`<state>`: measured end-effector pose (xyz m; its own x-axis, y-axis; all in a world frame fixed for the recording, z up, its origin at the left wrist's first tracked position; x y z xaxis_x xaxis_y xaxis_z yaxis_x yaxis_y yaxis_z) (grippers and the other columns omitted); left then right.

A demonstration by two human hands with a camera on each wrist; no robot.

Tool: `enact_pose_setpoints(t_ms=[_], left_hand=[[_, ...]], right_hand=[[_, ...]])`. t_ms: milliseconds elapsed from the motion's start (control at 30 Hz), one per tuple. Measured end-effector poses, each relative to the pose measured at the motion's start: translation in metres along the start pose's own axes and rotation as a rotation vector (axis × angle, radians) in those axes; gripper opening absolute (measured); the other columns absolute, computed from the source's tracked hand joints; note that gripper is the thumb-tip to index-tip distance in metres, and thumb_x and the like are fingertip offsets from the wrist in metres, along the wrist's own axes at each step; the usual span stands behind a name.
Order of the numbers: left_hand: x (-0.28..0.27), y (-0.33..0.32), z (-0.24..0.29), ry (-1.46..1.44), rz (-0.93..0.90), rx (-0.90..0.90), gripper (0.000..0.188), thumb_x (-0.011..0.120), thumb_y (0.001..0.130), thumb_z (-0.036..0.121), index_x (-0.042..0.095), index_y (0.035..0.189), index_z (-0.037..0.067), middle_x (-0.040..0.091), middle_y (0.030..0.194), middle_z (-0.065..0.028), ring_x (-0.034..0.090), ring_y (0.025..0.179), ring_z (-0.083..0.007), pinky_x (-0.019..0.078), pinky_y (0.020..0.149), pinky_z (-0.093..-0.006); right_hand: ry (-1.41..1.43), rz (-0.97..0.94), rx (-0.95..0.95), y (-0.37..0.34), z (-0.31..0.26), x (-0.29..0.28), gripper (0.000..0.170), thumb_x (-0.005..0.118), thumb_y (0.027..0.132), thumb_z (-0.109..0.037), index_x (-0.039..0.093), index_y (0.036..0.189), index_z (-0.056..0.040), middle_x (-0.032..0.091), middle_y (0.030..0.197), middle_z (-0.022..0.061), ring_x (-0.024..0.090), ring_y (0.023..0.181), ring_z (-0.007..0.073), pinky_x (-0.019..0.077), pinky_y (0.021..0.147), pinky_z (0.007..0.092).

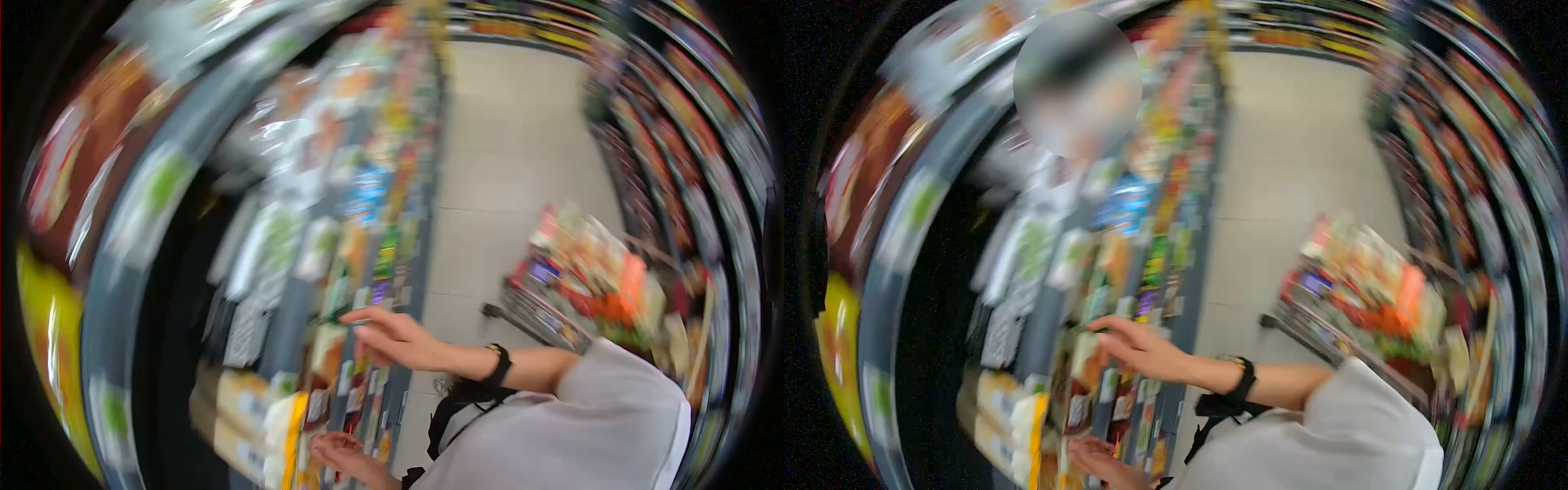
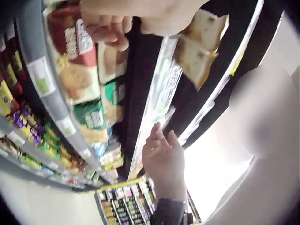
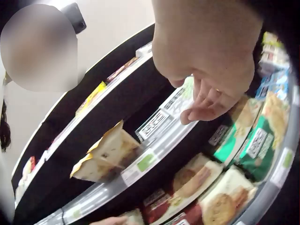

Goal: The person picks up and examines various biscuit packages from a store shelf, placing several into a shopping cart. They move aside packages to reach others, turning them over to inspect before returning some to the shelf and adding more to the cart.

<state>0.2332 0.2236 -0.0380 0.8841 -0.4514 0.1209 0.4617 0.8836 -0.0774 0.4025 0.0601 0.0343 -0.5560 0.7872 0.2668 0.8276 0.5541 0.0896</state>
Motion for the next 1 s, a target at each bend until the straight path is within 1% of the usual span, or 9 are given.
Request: enact_pose_setpoints(t_ms=[233,433,600,700,767,800,900,933,1000], left_hand=[[0.142,-0.058,-0.048,0.158,-0.981,-0.138,0.021,0.050,0.092,0.017,0.049,0.107,0.003,0.059,0.076,-0.0042,0.051,0.060,-0.0091,0.0406,0.053,-0.0209],[0.274,-0.181,-0.074,0.246,-1.458,-0.245,0.023,0.051,0.092,0.020,0.051,0.107,0.003,0.060,0.081,-0.0048,0.055,0.070,-0.0099,0.0418,0.058,-0.0218],[0.357,-0.327,-0.158,0.369,-1.833,-0.388,0.032,0.052,0.090,0.021,0.049,0.116,0.003,0.059,0.098,-0.0066,0.058,0.085,-0.0145,0.0487,0.069,-0.0265],[0.380,-0.389,-0.220,0.588,-1.846,-0.467,0.047,0.055,0.089,0.024,0.038,0.129,0.003,0.050,0.119,-0.0115,0.053,0.103,-0.0207,0.0481,0.082,-0.0320],[0.388,-0.416,-0.245,0.785,-1.704,-0.605,0.062,0.055,0.089,0.026,0.023,0.137,0.004,0.035,0.134,-0.0148,0.044,0.118,-0.0259,0.0436,0.091,-0.0362],[0.391,-0.425,-0.250,0.842,-1.684,-0.674,0.068,0.055,0.089,0.025,0.015,0.140,0.004,0.028,0.138,-0.0176,0.039,0.122,-0.0288,0.0406,0.095,-0.0390],[0.390,-0.448,-0.277,0.723,-1.543,-0.865,0.070,0.057,0.088,0.023,0.015,0.139,0.003,0.028,0.138,-0.0192,0.039,0.123,-0.0282,0.0419,0.094,-0.0385],[0.389,-0.453,-0.283,0.708,-1.493,-0.820,0.074,0.059,0.087,0.021,0.011,0.141,0.004,0.041,0.126,-0.0177,0.049,0.110,-0.0256,0.0472,0.085,-0.0359],[0.391,-0.456,-0.296,0.711,-1.469,-0.799,0.069,0.059,0.087,0.021,0.016,0.138,0.003,0.046,0.116,-0.0148,0.053,0.100,-0.0229,0.0488,0.079,-0.0340]], right_hand=[[0.018,0.689,-0.094,-0.096,-0.007,-0.144,0.031,0.046,0.094,-0.026,0.049,0.115,-0.0041,0.063,0.073,0.0054,0.053,0.052,0.0076,0.0425,0.044,0.0216],[0.051,1.274,-0.087,-0.238,0.017,-0.285,0.026,0.049,0.092,-0.024,0.052,0.109,-0.0035,0.062,0.082,0.0065,0.054,0.058,0.0079,0.0444,0.043,0.0216],[0.236,1.557,0.090,-0.353,0.067,-0.380,0.025,0.052,0.090,-0.020,0.052,0.110,-0.0052,0.059,0.098,0.0068,0.057,0.072,0.0111,0.0480,0.050,0.0219],[0.313,1.703,0.230,-0.400,0.103,-0.419,0.037,0.058,0.086,-0.023,0.048,0.116,-0.0025,0.055,0.105,0.0110,0.058,0.088,0.0188,0.0525,0.064,0.0313],[0.022,1.769,0.503,-0.423,0.121,-0.439,0.048,0.060,0.085,-0.025,0.043,0.124,-0.0035,0.046,0.118,0.0144,0.048,0.110,0.0254,0.0442,0.089,0.0422],[0.091,1.734,0.526,-0.428,0.120,-0.442,0.059,0.060,0.084,-0.027,0.034,0.133,-0.0049,0.036,0.131,0.0175,0.033,0.124,0.0306,0.0300,0.101,0.0460],[0.141,1.669,0.513,-0.433,0.129,-0.454,0.064,0.060,0.084,-0.026,0.031,0.137,-0.0048,0.029,0.138,0.0200,0.029,0.127,0.0337,0.0307,0.101,0.0447],[0.199,1.661,0.548,-0.432,0.119,-0.453,0.072,0.064,0.080,-0.024,0.028,0.137,0.0018,0.029,0.141,0.0190,0.028,0.131,0.0258,0.0272,0.103,0.0351],[0.172,1.655,0.605,-0.433,0.128,-0.460,0.072,0.065,0.079,-0.025,0.031,0.135,0.0015,0.032,0.140,0.0190,0.030,0.129,0.0274,0.0273,0.102,0.0358]])
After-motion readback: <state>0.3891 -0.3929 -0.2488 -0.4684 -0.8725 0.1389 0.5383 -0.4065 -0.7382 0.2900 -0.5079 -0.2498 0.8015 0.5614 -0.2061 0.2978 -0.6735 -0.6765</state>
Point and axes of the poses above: each hand's wrist, its own y-axis towards the middle knuckle, its own x-axis out of the palm, z = x × y, the point moved 2 cm from there along y, towards the middle knuckle
